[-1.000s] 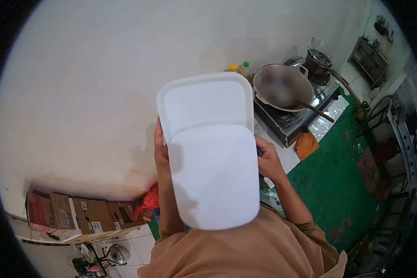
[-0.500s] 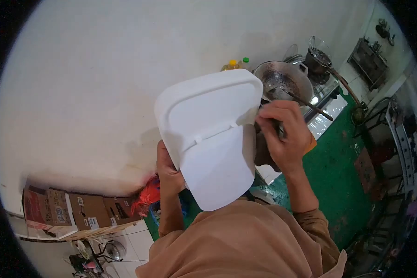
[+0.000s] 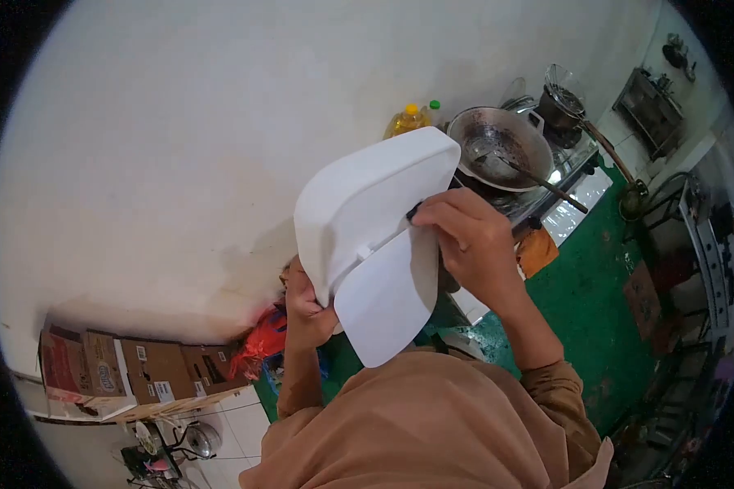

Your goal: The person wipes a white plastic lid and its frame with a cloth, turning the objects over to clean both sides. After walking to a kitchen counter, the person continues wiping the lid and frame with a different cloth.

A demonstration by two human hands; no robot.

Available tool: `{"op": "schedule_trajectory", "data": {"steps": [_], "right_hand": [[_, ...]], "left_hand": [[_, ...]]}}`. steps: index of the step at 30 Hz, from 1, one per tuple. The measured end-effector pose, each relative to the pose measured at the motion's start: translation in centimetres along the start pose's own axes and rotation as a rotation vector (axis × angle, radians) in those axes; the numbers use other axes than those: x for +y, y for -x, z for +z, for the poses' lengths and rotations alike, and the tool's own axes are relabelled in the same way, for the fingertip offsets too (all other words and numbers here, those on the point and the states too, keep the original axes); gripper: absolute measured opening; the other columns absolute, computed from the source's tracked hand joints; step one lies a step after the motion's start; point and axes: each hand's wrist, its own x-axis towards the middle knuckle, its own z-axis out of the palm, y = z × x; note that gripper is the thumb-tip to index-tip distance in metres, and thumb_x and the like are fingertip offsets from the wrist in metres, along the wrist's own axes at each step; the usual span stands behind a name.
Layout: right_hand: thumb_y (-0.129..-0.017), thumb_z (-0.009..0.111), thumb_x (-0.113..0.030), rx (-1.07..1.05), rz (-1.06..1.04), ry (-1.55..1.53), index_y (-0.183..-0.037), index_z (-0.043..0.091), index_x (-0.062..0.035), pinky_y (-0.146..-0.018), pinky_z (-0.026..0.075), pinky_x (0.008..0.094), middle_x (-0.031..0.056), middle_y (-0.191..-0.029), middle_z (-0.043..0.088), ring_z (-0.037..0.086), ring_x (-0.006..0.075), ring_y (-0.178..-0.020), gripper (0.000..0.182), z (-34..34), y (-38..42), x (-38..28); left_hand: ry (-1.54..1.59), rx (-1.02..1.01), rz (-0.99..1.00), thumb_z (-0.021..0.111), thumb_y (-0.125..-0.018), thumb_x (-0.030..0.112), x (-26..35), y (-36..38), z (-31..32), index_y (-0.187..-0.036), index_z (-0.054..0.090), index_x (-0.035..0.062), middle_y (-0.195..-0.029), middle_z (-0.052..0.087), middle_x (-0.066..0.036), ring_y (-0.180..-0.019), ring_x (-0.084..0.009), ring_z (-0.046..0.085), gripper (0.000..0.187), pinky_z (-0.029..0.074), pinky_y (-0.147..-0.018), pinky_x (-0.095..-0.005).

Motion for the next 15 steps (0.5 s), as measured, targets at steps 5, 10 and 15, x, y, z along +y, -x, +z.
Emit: {"op": "schedule_trajectory", "data": {"steps": [5,10,15], "right_hand": [[-0.062,0.058,0.014,-0.116,-0.106,-0.173,-0.086,0.060,-0.0053,-0.071,0.048,0.0358,0.0079,-0.085,0.061,0.057,0.0288,-0.080,0.030,0.9,-1.1,-2.1],[-0.065,0.057,0.015,-0.120,-0.078,-0.087,-0.086,0.057,-0.0039,-0.069,0.047,0.0363,0.0083,-0.084,0.059,0.055,0.0285,-0.080,0.028,1.2,-1.1,0.0],[-0.061,0.057,0.013,-0.062,0.032,-0.031,-0.091,0.053,-0.0048,-0.073,0.045,0.0393,0.0090,-0.086,0.057,0.053,0.0315,-0.082,0.035,0.7,-0.9,0.6]], "left_hand": [[-0.539,-0.150,0.103,0.068,-0.073,-0.003,0.3,-1.1,-0.3,-0.125,0.041,-0.0027,-0.119,0.051,-0.010,-0.110,-0.0171,0.052,0.059,0.042,-0.094,-0.0328],[-0.091,0.002,-0.058,0.067,-0.071,-0.005,0.1,-0.2,-0.6,-0.124,0.041,-0.0024,-0.118,0.052,-0.009,-0.110,-0.0165,0.051,0.059,0.042,-0.093,-0.0318],[0.026,0.150,-0.023,0.070,-0.070,-0.002,-0.5,-0.5,-0.7,-0.131,0.033,-0.0011,-0.124,0.050,-0.009,-0.114,-0.0185,0.050,0.071,0.043,-0.096,-0.0331]]}}
